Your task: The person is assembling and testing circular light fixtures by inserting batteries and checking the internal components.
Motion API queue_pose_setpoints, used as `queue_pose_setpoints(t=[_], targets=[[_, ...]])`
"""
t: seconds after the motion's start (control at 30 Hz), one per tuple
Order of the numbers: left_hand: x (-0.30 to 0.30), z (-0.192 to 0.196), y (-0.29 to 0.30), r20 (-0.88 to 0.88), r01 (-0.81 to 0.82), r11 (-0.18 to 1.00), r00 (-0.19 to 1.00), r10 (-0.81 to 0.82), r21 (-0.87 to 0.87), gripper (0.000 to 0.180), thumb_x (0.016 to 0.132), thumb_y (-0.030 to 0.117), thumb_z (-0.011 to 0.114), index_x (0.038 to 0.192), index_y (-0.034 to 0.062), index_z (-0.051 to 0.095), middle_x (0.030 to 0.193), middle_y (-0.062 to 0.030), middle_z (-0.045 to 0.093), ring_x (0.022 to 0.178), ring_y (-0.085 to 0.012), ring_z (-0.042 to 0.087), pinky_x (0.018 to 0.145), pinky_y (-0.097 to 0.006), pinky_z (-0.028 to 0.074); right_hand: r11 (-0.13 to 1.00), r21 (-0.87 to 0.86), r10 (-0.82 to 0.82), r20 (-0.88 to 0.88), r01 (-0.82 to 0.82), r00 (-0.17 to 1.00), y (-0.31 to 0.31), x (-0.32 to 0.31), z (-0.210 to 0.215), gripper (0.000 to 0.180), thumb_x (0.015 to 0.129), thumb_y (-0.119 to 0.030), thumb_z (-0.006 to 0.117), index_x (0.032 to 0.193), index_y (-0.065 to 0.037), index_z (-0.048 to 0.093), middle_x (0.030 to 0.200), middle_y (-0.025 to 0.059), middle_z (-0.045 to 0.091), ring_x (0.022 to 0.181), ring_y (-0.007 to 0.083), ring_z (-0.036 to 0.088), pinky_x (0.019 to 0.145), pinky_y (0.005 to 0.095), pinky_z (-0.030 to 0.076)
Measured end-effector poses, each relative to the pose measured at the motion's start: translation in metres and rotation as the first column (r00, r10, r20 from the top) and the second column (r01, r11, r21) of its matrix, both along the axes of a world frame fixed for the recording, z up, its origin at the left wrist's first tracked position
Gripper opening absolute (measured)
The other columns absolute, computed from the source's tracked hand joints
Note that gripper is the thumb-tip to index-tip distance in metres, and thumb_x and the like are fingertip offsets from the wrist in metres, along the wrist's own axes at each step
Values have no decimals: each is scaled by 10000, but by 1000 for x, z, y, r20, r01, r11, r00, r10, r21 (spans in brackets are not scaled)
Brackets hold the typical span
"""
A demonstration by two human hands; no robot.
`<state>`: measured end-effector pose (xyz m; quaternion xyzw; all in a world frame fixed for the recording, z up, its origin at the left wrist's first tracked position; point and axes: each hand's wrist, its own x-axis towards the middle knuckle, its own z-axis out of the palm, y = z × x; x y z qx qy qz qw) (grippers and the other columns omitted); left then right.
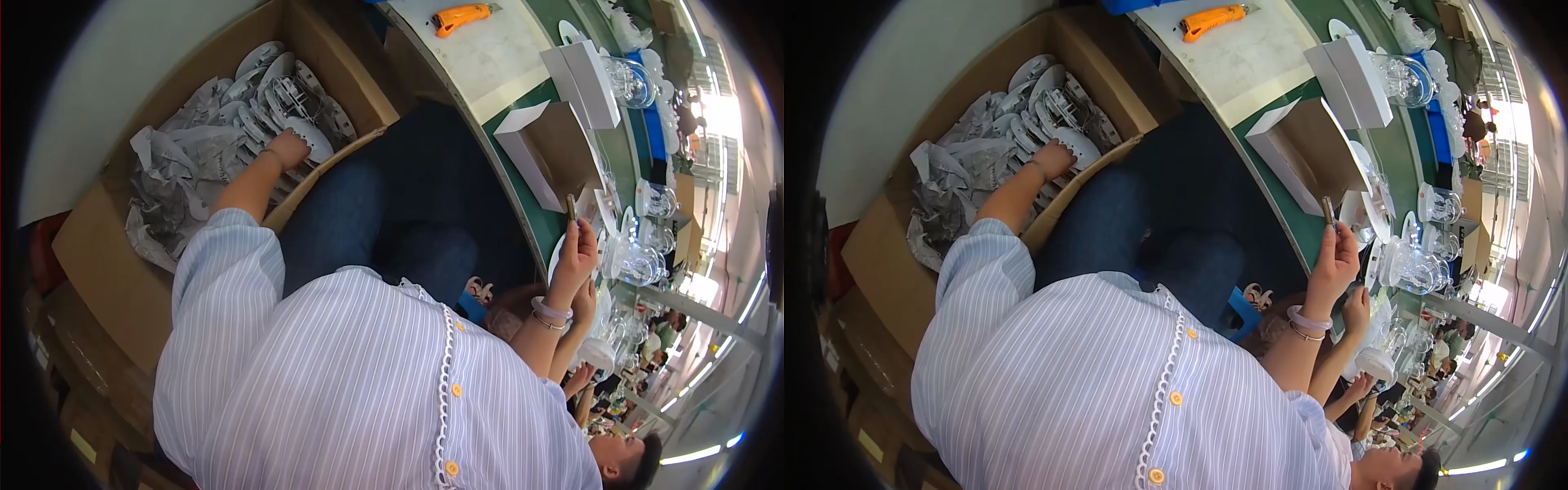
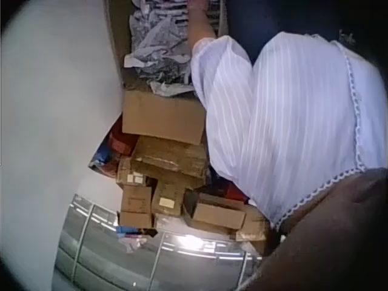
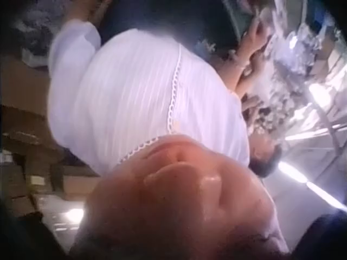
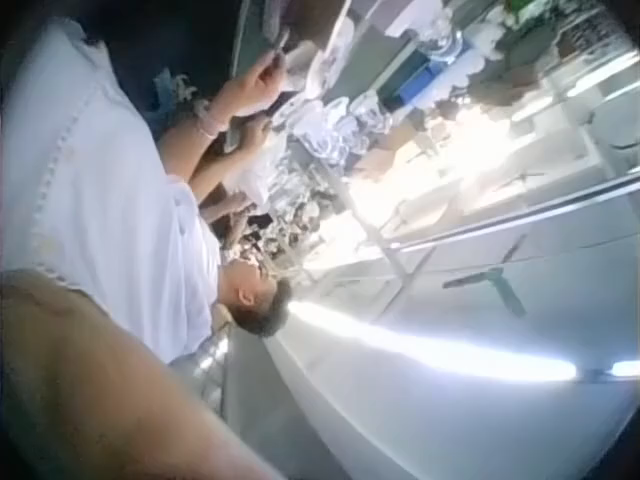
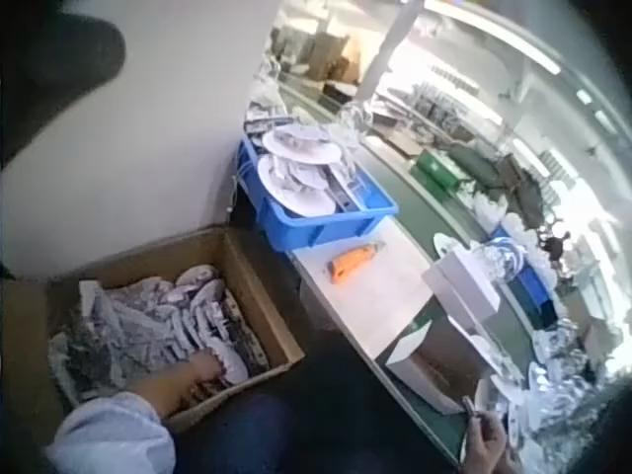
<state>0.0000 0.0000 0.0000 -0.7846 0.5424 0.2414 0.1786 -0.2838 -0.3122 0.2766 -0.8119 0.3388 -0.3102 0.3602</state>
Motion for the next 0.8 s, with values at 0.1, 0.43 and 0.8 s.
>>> queue_pose_setpoints(t=[0.1, 0.43, 0.8], targets=[[3, 9, 9, 14, 0, 982, 1000, 3, -189, 199, 709, 139, 523, 899, 95, 566, 809, -41, 570, 833, -197, 528, 765, -321, 360, 998, 63, 27, 29, -29, 999, -2, 1, -4, 165, 814, -104, 541, 921, 21, 545, 675, -47, 477, 578, 5, 378, 506, 123, 270], [3, 100, 63, -518, -656, 134, 690, 506, -742, 198, 803, 214, 488, 827, 30, 556, 687, -172, 544, 642, -291, 539, 582, -342, 415, 999, 49, -14, 72, 10, 997, 1, -7, -3, 155, 818, -123, 539, 906, 4, 547, 609, -70, 424, 495, -8, 307, 438, 135, 189], [-23, 84, 180, -409, -838, -8, 258, 875, -545, 353, 787, 330, 540, 779, -21, 571, 660, -143, 557, 588, -206, 517, 578, -308, 404, 993, 96, 58, 112, -68, 992, 13, -3, -1, 146, 815, -125, 540, 888, 1, 540, 599, -63, 422, 478, -7, 299, 425, 141, 181]])
